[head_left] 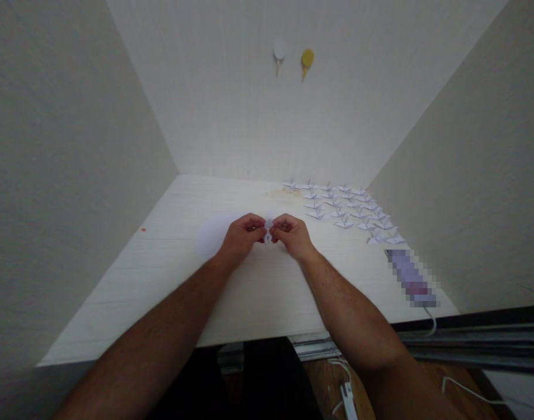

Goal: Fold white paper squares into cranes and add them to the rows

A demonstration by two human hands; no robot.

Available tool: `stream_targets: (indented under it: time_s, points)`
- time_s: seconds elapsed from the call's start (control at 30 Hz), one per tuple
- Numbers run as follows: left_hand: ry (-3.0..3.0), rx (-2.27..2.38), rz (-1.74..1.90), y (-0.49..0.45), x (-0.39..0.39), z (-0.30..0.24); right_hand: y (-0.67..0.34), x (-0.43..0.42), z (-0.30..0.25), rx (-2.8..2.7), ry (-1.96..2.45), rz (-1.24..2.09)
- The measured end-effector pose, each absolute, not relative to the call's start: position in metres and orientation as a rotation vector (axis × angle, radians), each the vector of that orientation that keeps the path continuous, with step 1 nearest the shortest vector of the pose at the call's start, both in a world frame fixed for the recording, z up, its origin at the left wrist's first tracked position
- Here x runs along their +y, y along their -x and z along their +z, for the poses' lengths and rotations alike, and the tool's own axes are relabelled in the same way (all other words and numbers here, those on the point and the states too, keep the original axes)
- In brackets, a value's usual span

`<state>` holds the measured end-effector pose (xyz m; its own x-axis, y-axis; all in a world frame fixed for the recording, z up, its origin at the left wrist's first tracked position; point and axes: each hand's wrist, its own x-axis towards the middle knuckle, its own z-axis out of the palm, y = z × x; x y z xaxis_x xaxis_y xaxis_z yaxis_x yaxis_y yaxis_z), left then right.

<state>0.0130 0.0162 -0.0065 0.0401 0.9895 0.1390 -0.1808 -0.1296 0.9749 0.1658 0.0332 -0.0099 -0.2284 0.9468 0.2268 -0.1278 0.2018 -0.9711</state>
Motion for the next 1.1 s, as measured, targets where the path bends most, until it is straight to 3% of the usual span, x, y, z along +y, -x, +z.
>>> stream_targets:
  time_s: [1.1]
  points:
    - [-0.984, 0.856, 1.195, -0.012, 0.011, 0.0, -0.172, 0.031, -0.007, -1.417, 0.774, 1.41]
